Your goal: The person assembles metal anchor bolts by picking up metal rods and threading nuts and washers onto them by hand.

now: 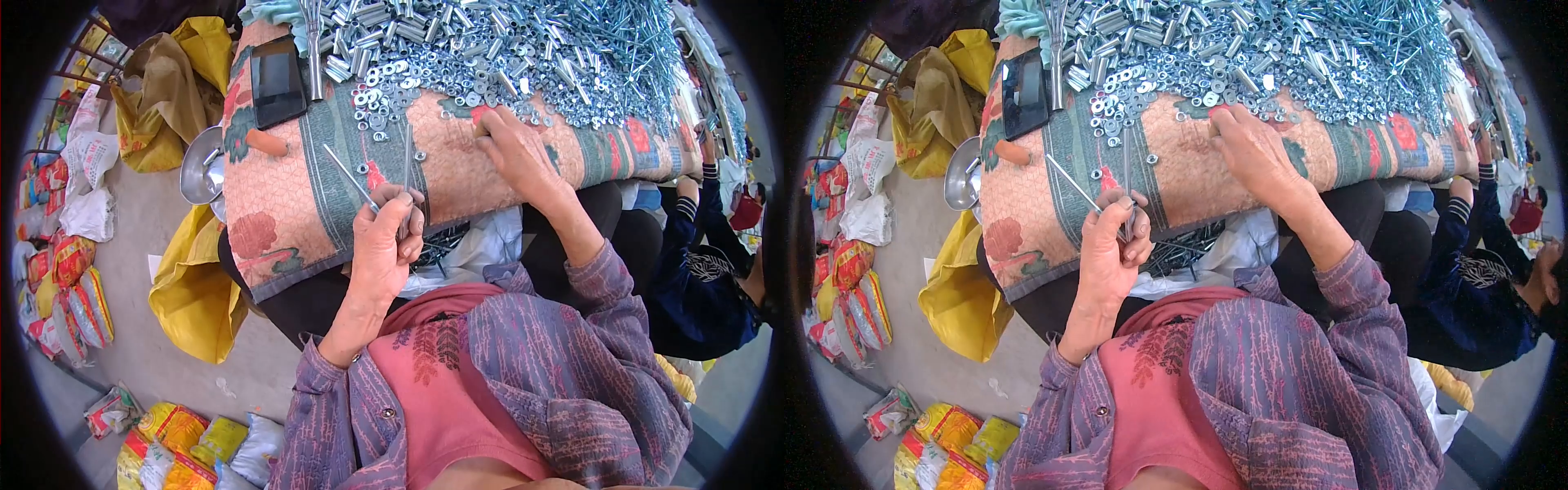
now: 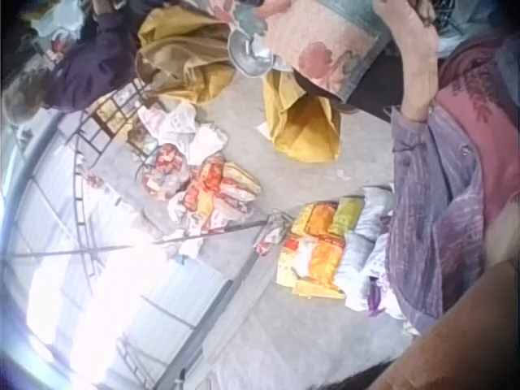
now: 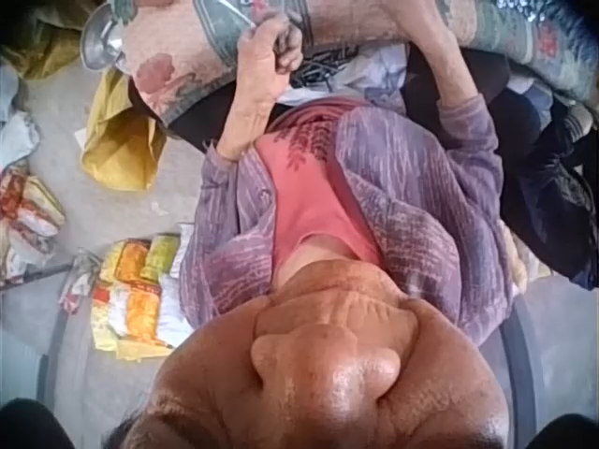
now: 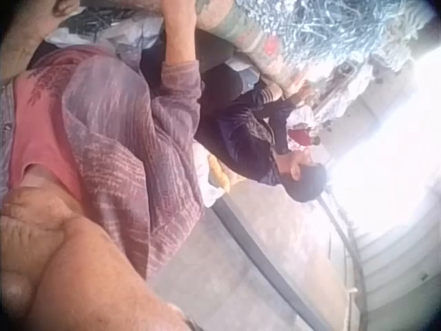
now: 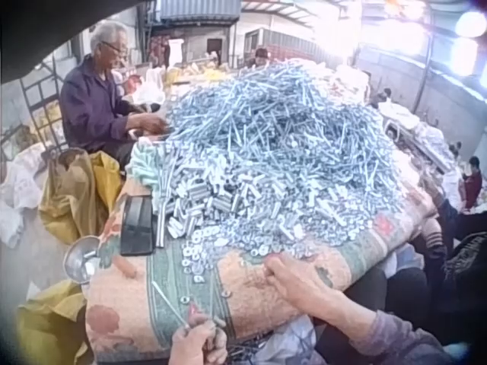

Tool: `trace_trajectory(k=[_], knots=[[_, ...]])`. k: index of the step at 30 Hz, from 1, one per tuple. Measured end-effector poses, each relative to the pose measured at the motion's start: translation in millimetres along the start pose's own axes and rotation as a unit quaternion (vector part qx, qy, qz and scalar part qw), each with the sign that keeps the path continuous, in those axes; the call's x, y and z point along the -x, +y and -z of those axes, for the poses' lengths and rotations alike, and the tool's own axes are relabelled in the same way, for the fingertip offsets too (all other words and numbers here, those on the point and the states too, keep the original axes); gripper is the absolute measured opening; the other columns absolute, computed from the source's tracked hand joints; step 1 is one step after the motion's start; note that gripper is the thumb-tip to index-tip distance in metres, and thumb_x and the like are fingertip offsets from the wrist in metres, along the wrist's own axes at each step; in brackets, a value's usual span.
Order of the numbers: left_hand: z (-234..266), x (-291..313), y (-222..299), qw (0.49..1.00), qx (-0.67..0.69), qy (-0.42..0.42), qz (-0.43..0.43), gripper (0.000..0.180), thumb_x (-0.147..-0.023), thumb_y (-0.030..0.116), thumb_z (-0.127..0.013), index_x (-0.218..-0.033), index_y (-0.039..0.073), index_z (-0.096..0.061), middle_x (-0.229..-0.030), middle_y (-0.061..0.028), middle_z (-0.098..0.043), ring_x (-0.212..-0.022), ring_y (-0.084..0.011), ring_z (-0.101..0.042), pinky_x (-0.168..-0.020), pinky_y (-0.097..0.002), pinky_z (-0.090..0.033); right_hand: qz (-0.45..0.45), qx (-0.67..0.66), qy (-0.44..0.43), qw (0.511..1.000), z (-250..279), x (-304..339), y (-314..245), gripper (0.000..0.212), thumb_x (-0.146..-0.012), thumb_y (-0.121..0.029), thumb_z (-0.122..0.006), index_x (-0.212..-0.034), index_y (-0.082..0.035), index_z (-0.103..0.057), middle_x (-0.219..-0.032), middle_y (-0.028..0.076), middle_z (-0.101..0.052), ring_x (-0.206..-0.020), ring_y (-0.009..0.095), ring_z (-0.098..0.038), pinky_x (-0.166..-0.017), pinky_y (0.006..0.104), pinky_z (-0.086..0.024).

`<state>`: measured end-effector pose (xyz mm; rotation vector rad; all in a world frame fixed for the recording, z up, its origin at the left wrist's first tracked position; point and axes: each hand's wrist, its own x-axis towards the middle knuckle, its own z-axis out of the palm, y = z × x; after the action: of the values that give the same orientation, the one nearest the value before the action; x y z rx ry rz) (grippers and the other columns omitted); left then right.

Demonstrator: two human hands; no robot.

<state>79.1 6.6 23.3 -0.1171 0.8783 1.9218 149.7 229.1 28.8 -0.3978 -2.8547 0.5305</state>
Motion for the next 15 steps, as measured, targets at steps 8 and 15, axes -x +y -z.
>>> trace_trajectory(k=[8, 15], knots=[[-1.4, 1.0, -2.7, 0.998, -0.011, 0.052, -0.033, 0.012, -0.086, 0.016, -0.056, -0.086, 0.004, -0.055, -0.06, -0.0031, -0.051, -0.038, -0.0055, -0.035, -0.034, -0.0187, -0.026, 0.053, 0.003, 0.03, 0.998, 0.0, -9.6, -26.9, 0.014, -0.079, -0.015, -0.059, -0.089, -0.006, -0.053, -0.084, 0.013, -0.051, -0.083, 0.031, -0.056, -0.068, 0.0409, -0.045], [1.5, 2.2, -3.0, 0.996, -0.058, 0.062, -0.03, 0.011, -0.085, 0.016, -0.058, -0.087, 0.005, -0.055, -0.06, -0.0029, -0.051, -0.038, -0.0048, -0.035, -0.035, -0.0181, -0.025, 0.101, -0.009, 0.065, 0.993, -35.4, -25.2, -46.6, 0.017, -0.076, -0.013, -0.061, -0.092, -0.007, -0.057, -0.079, 0.011, -0.051, -0.071, 0.028, -0.055, -0.061, 0.0379, -0.045]])
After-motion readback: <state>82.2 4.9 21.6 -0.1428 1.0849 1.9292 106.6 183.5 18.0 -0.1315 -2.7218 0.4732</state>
